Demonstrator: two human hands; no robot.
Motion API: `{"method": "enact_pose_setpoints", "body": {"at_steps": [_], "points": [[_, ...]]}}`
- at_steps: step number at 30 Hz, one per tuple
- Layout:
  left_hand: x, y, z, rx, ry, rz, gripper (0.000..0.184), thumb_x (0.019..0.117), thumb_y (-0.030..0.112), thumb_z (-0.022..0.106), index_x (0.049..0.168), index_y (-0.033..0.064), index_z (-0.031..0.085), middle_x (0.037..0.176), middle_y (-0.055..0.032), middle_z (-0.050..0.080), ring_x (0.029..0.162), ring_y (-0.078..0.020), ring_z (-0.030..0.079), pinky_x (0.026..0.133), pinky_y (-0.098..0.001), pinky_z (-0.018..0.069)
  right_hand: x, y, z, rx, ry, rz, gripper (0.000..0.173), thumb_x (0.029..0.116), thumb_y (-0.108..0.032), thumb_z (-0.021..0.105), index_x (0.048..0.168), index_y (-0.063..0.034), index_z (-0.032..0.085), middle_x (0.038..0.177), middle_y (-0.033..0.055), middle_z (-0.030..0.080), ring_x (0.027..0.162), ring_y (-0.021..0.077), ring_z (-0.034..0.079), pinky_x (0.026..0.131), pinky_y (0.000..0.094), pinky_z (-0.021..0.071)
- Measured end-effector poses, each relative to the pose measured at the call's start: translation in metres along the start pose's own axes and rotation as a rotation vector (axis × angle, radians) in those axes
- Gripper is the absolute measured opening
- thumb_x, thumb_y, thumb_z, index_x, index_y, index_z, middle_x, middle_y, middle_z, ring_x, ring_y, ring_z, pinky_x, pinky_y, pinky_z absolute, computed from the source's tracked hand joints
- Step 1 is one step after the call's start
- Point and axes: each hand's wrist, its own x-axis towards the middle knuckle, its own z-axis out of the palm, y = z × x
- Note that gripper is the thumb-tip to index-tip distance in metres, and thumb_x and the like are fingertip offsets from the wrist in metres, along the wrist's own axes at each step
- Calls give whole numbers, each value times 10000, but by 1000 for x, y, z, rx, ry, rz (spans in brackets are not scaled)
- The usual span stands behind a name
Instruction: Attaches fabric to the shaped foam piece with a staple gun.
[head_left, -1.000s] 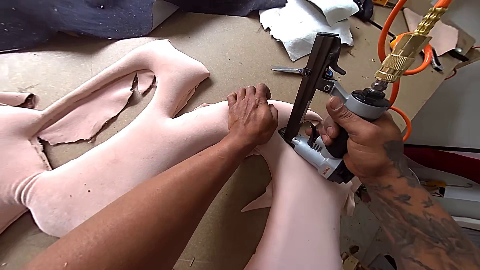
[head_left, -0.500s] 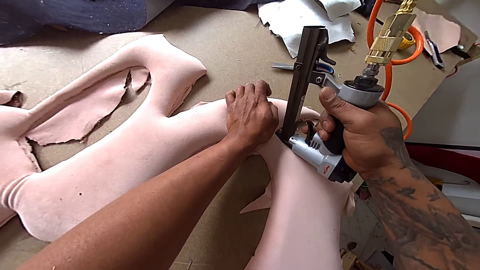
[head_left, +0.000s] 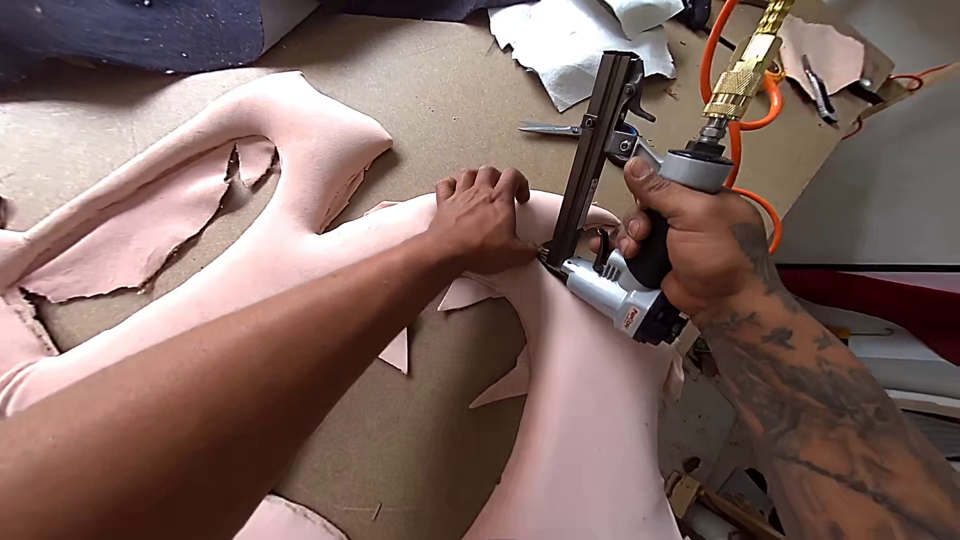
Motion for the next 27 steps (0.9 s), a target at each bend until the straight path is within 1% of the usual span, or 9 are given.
{"method": "enact_pose_setpoints", "body": {"at_steps": [3,5,8,12,17,19,22,24,27], "points": [[9,11,-8,27,-111,-78,724,677,539,856,1274,253,563,1291,-126,555,1258,-379,490,936,-629,398,-1,-2,-6,11,11,41,281,981,-348,705,873,-102,620,517,-1,496,446,140,557,532,350,600],[12,15,-11,46,-131,-105,730,671,521,875,1269,249,557,1269,-128,551,1233,-383,494,910,-620,408,-1,-5,-8,-1,-8,42,294,973,-365,713,879,-102,622,527,6,504,458,158,565,559,383,611],[11,15,-11,72,-107,-108,717,662,520,870,1254,261,559,1231,-116,555,1202,-370,508,895,-605,416,1,-5,-9,9,-18,41,287,973,-366,713,911,-98,629,528,8,507,459,165,578,577,401,628],[9,12,-8,53,-87,-96,726,675,531,866,1259,232,554,1216,-118,560,1212,-370,505,911,-611,412,3,-4,-4,9,-6,38,277,963,-341,731,894,-100,616,530,9,518,451,151,576,519,348,602],[5,4,-4,9,-12,-52,721,679,549,843,1246,211,553,1187,-106,577,1189,-352,522,912,-590,409,4,-4,8,-128,-42,-72,286,959,-357,736,881,-96,647,534,21,566,452,151,596,476,305,573],[3,-2,-2,-49,32,-10,658,729,519,808,1244,204,548,1163,-96,588,1166,-336,540,919,-586,412,2,-4,10,-149,-47,-90,293,960,-366,734,882,-97,647,542,26,570,459,159,600,481,315,578],[2,-4,2,-148,139,-15,442,846,404,669,1209,170,576,1119,-92,636,1130,-321,584,932,-584,425,-1,-4,16,-199,-31,-128,290,962,-370,729,865,-108,651,537,15,572,455,154,601,473,319,578],[3,1,4,-165,169,-61,365,886,376,574,1188,172,586,1098,-80,641,1119,-306,585,932,-560,412,-2,-4,21,-236,-10,-148,286,960,-382,731,860,-124,660,538,0,576,453,145,601,468,316,579],[5,5,4,-156,181,-92,331,914,389,505,1168,194,591,1080,-61,640,1113,-288,584,926,-541,404,-5,-1,25,-251,51,-207,279,943,-386,748,848,-139,660,539,-8,587,445,147,600,451,316,569]]}}
